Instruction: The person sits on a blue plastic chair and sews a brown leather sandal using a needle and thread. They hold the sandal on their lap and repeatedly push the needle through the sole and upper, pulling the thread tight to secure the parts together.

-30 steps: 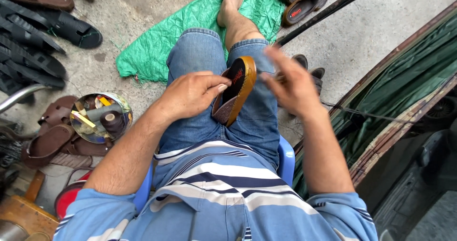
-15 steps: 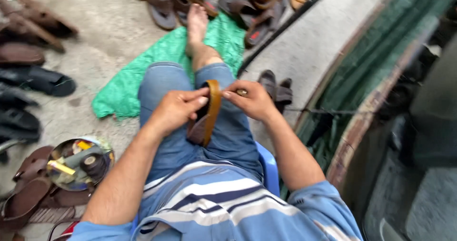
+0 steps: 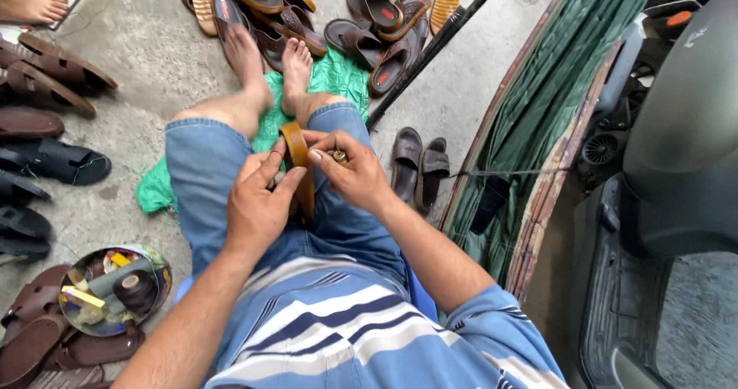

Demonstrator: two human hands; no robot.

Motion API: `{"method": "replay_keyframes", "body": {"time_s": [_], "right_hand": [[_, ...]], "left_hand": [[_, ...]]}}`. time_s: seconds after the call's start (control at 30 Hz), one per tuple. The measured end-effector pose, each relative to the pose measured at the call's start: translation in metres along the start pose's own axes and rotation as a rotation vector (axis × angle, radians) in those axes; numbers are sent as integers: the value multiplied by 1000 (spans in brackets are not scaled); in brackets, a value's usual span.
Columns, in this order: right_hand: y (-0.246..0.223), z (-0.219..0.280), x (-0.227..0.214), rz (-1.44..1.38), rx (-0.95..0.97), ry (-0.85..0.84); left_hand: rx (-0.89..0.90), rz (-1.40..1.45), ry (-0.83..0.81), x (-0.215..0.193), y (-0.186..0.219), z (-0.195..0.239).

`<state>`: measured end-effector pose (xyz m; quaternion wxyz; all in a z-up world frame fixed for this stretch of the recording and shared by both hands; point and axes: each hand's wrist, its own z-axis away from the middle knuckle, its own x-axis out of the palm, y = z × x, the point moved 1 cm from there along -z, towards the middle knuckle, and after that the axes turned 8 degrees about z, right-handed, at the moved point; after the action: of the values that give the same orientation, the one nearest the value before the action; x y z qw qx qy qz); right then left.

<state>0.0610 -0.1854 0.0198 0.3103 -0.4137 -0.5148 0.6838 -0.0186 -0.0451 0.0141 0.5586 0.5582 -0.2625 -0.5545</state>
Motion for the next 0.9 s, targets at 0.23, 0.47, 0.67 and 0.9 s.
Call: {"method": "replay_keyframes", "body": {"time_s": [0.23,0.47,0.67,0.9], "right_hand": [[17,46,7,-90,-219,-66],[65,44,5,-232,78,6],[26,0,-30,627,159,-249],[-57,-13,-33,600,-23,-356]], "left_hand": [[707,-38,295,26,-63,33],[604,-252,358,46,-62,24],[460,-127,202,25,-58,-3],[574,125,-4,1,-28,-11]]}}
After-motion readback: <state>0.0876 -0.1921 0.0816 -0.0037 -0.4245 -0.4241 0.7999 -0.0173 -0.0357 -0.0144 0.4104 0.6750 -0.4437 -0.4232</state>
